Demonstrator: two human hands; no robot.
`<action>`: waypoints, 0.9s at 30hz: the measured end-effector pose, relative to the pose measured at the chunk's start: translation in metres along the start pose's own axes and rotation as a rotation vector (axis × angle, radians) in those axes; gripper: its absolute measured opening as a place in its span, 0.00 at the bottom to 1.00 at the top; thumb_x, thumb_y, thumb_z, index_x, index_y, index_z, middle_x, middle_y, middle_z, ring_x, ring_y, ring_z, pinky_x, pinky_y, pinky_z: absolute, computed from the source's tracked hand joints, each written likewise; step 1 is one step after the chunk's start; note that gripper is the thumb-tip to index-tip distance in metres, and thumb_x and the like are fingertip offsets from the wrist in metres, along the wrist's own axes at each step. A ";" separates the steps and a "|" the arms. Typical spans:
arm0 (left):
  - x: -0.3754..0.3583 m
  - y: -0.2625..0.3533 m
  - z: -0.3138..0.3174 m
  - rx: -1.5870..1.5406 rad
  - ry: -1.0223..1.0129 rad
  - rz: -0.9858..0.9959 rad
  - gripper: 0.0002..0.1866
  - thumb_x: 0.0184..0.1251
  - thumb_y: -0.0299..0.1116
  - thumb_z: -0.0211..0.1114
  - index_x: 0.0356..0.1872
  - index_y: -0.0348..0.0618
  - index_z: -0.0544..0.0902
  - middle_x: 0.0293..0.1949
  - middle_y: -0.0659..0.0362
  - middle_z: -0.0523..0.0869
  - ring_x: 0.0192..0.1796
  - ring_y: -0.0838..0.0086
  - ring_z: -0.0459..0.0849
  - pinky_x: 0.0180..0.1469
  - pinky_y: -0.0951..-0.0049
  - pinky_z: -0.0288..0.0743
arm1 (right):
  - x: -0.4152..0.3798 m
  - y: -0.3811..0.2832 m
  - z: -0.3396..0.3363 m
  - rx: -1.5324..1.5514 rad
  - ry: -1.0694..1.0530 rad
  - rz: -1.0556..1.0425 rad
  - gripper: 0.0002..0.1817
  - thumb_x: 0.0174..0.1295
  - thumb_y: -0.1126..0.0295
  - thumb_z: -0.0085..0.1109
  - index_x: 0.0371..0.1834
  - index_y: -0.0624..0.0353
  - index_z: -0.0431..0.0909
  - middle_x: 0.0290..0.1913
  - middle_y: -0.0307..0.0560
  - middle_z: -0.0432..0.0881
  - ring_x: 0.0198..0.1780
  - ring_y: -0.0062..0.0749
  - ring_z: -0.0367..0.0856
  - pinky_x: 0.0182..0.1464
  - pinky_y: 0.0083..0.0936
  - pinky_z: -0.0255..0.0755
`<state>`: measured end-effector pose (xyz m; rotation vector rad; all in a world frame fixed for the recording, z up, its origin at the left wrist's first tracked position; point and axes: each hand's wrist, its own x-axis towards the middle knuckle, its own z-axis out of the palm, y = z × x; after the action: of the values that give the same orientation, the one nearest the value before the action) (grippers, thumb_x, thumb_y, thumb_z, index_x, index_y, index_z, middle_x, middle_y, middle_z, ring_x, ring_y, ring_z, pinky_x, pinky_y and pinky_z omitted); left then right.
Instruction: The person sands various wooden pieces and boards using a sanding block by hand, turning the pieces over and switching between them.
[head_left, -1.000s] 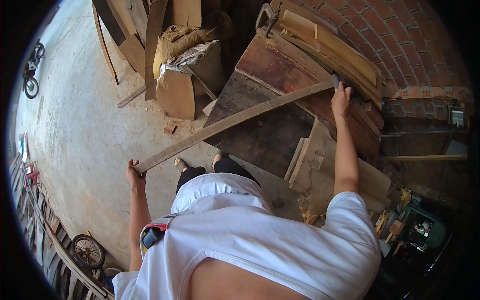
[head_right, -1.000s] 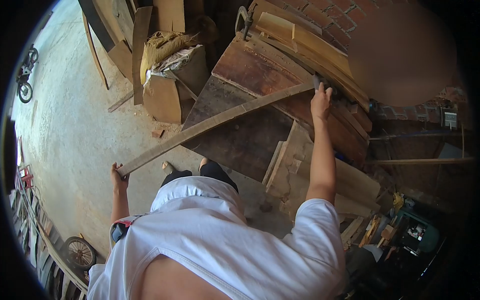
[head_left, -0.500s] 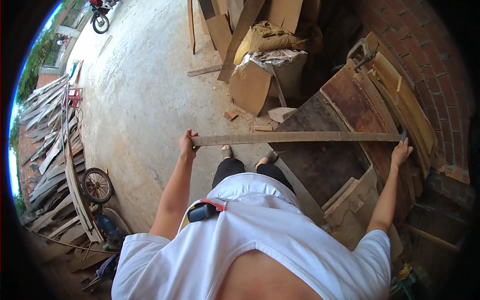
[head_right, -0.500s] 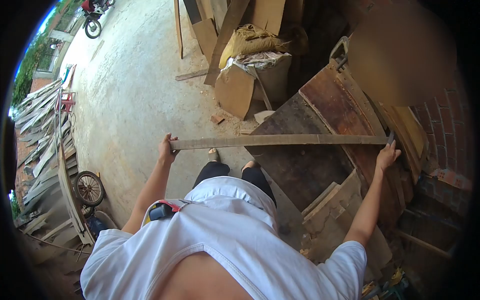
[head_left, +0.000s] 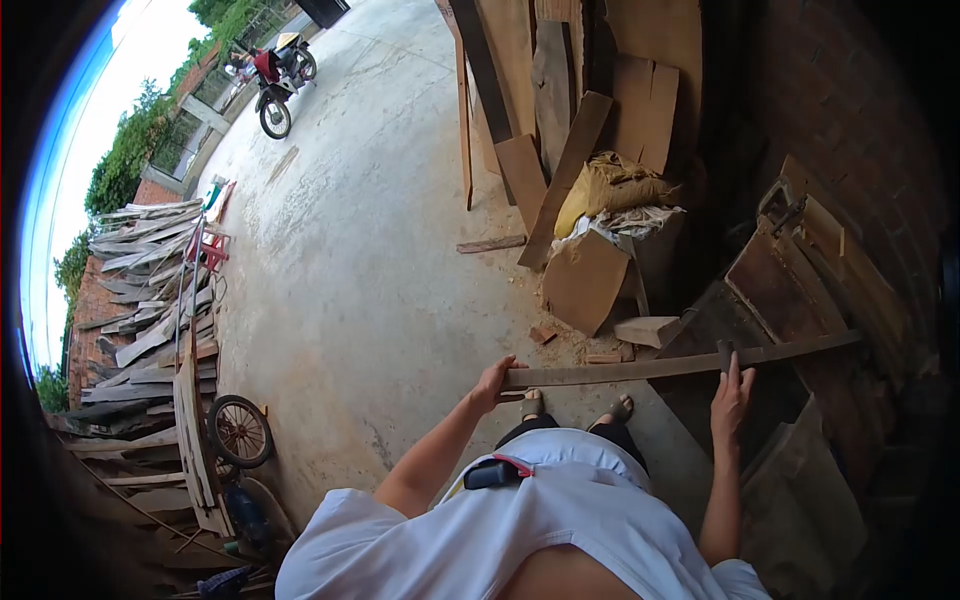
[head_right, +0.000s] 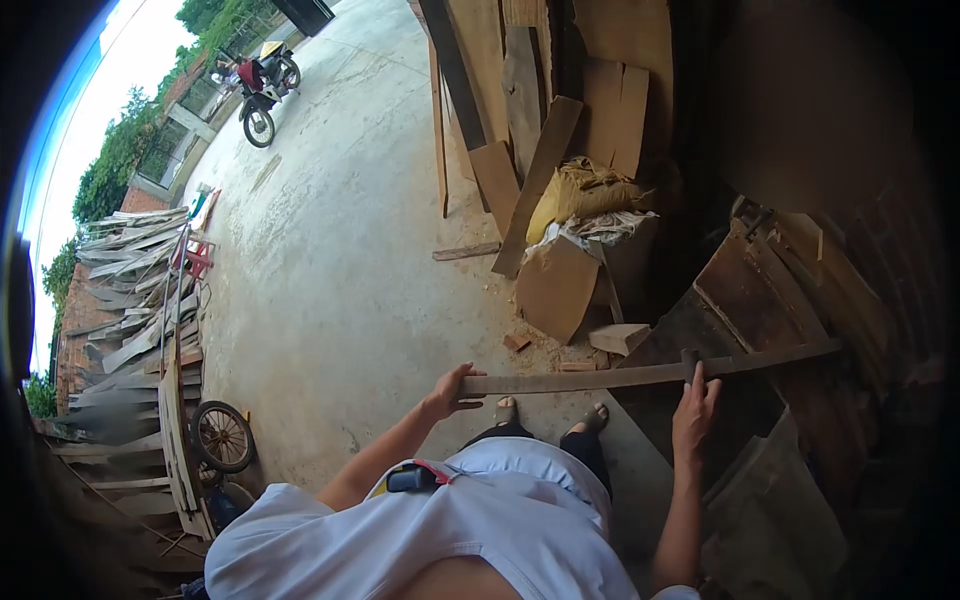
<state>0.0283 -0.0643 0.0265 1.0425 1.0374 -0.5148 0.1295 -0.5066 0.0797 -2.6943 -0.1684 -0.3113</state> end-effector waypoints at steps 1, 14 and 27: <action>0.001 0.001 -0.003 0.058 -0.043 -0.008 0.22 0.75 0.54 0.50 0.49 0.50 0.83 0.46 0.58 0.84 0.47 0.66 0.84 0.52 0.57 0.82 | 0.004 0.018 0.002 -0.021 0.072 0.070 0.22 0.72 0.72 0.53 0.69 0.61 0.70 0.43 0.55 0.69 0.42 0.51 0.78 0.42 0.41 0.72; 0.026 0.003 -0.033 0.314 -0.313 0.002 0.39 0.71 0.70 0.45 0.63 0.46 0.77 0.46 0.56 0.84 0.35 0.69 0.81 0.43 0.68 0.81 | -0.085 -0.209 0.075 0.006 -0.181 -0.263 0.26 0.63 0.70 0.62 0.66 0.57 0.72 0.43 0.53 0.73 0.43 0.47 0.81 0.44 0.39 0.78; 0.042 0.003 -0.037 0.132 -0.416 -0.072 0.42 0.71 0.73 0.38 0.62 0.43 0.76 0.39 0.58 0.81 0.29 0.71 0.70 0.36 0.68 0.69 | -0.126 -0.267 0.117 0.128 -0.134 -0.237 0.25 0.63 0.74 0.57 0.65 0.61 0.71 0.45 0.57 0.72 0.44 0.51 0.81 0.46 0.37 0.79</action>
<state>0.0333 -0.0250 -0.0141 0.9628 0.6798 -0.8286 -0.0143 -0.2246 0.0507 -2.5700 -0.5314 -0.1828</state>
